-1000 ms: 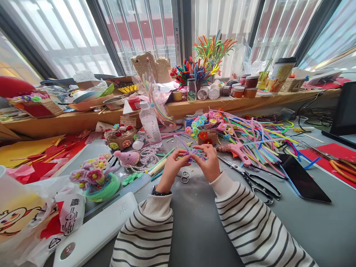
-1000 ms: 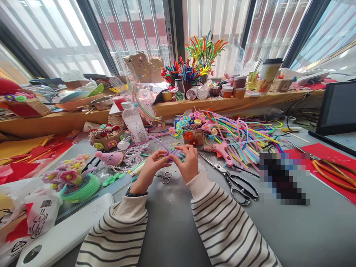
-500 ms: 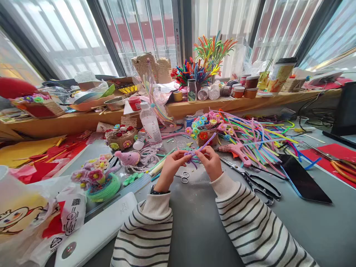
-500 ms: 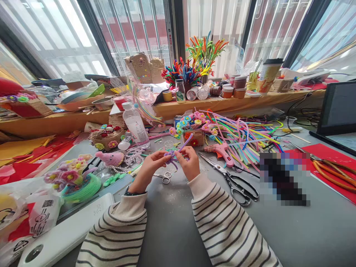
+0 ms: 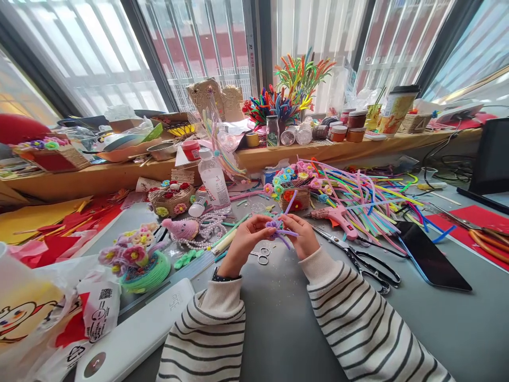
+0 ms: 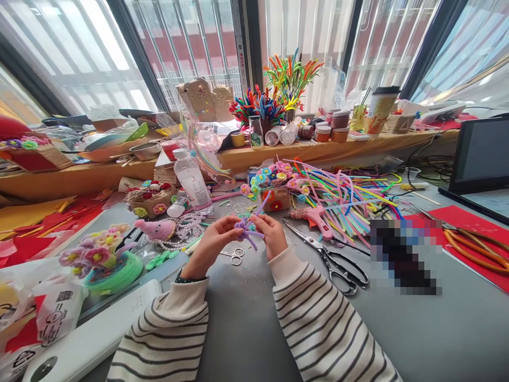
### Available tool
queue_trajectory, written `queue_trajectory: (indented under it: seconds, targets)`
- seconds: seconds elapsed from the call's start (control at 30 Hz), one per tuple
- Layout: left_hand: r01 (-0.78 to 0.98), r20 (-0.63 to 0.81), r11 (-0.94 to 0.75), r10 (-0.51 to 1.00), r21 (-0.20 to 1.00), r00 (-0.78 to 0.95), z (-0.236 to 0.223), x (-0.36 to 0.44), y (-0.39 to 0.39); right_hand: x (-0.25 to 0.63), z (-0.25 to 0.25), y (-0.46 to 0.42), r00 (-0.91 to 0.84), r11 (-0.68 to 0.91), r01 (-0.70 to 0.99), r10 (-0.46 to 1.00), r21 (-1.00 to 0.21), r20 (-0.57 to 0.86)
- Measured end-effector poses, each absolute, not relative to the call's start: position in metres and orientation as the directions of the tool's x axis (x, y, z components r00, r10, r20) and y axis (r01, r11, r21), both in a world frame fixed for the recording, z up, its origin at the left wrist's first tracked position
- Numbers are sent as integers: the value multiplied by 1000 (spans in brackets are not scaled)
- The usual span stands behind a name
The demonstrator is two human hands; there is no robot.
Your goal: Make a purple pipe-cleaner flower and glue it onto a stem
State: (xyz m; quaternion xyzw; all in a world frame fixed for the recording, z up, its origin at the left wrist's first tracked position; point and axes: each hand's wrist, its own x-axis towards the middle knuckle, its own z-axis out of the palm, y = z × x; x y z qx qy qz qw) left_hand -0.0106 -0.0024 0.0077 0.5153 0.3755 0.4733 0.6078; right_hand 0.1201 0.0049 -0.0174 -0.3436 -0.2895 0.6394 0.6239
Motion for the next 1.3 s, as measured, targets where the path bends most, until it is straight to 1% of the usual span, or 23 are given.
queue_trajectory:
  seconds: [0.1, 0.17, 0.33, 0.43, 0.53, 0.6, 0.73, 0.9, 1.07, 1.2, 1.23, 1.3]
  targets:
    - [-175, 54, 5, 940, 985, 336, 10, -10, -4, 120, -18, 4, -29, -74, -607, 997, -791, -71]
    - [-180, 43, 16, 946, 983, 322, 10, -10, -4, 120, -19, 5, -30, -76, -594, 997, -801, -72]
    - [-257, -11, 42, 992, 965, 123, 7, -9, -1, 121, -21, 7, 85, 14, -484, 996, -875, -31]
    - [-272, -33, 38, 999, 962, 21, 5, -10, 2, 121, -21, 6, 72, 76, -425, 996, -902, 49]
    - [-267, -40, 33, 999, 963, -22, 3, -10, 4, 119, -20, 4, 65, 137, -359, 990, -923, 122]
    - [-262, -35, 27, 999, 965, -24, 2, -11, 4, 118, -20, 3, 86, 157, -324, 987, -933, 137]
    - [-221, -34, 37, 999, 975, 16, 2, -11, 4, 119, -20, 3, 128, 185, -308, 980, -933, 152]
    - [-91, -58, 77, 980, 993, 190, 3, -14, 3, 120, -19, 4, 138, 184, -301, 979, -936, 148]
    - [-2, -78, 82, 954, 997, 290, 7, -18, 1, 120, -21, 3, 105, 185, -250, 981, -950, 163]
    - [29, -115, 113, 908, 993, 403, 8, -20, 0, 120, -23, 4, 35, 184, -201, 983, -962, 181]
    - [23, -121, 122, 906, 992, 406, 8, -20, 0, 120, -23, 4, 30, 178, -200, 984, -964, 175]
    - [-30, -123, 143, 927, 989, 354, 7, -20, 0, 120, -23, 5, 53, 170, -213, 985, -962, 162]
